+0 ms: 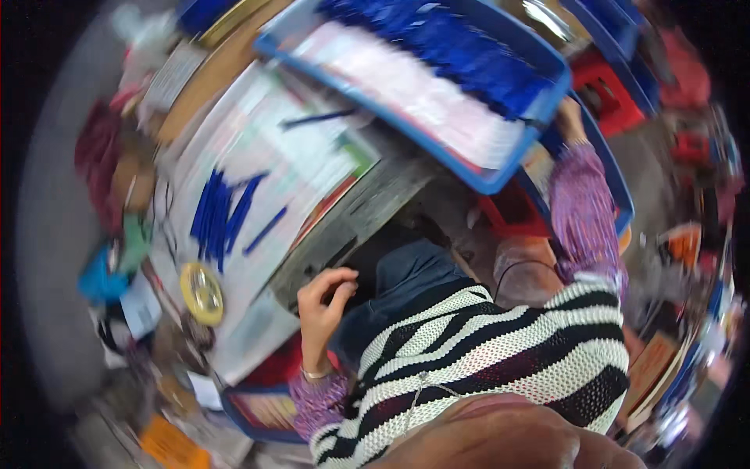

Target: Assembling small blue plastic tubes by manually attaching black clips to them at a workstation.

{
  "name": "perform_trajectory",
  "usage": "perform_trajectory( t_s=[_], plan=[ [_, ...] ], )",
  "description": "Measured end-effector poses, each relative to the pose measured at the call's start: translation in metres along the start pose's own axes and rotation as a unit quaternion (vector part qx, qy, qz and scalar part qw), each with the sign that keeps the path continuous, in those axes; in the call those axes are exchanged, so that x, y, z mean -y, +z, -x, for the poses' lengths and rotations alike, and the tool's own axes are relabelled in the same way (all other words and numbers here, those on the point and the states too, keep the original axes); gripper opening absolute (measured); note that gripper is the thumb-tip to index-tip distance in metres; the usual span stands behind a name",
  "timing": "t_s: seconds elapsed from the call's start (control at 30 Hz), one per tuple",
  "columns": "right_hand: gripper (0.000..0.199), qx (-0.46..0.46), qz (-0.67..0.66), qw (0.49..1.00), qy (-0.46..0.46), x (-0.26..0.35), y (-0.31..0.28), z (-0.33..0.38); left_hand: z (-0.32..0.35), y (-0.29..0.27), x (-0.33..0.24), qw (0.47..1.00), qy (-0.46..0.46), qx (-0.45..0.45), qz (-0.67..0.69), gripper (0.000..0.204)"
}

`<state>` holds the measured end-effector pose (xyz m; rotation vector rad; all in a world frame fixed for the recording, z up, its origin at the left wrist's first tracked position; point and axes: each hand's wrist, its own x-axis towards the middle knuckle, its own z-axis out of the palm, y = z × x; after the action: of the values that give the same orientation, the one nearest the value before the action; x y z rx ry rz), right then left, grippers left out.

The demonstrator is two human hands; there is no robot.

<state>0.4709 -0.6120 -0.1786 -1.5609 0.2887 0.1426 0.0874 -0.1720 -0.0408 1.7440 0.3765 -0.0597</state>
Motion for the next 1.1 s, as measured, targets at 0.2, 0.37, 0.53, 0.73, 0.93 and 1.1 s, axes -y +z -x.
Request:
perform_trajectory(
  t_s=[0.2,0.37,0.53,0.73,0.93,1.1],
  plan=[
    [0.031,-0.030,0.066,0.979,-0.190,0.057,-0.022,0.040,0.002,-0.011,0.003,0.996,0.086,-0.007,-0.026,0.013],
    [0.029,-0.003,0.036,0.968,-0.248,0.128,0.056,0.121,0.017,-0.036,0.013,0.995,0.082,-0.053,0.006,0.015],
    [0.031,0.124,0.221,0.891,-0.376,0.173,0.157,0.208,-0.011,-0.087,-0.004,0.959,0.155,-0.217,-0.096,0.021],
    [0.051,0.474,0.347,0.722,-0.367,0.167,0.294,0.249,-0.108,-0.201,0.012,0.883,0.189,-0.316,-0.290,0.029],
    [0.064,0.570,0.361,0.569,-0.470,0.130,0.397,0.257,-0.159,-0.220,0.045,0.837,0.155,-0.272,-0.448,0.023],
    [0.060,0.520,0.371,0.571,-0.516,0.095,0.454,0.217,-0.147,-0.183,0.033,0.884,0.177,-0.243,-0.358,0.022]
  ],
)
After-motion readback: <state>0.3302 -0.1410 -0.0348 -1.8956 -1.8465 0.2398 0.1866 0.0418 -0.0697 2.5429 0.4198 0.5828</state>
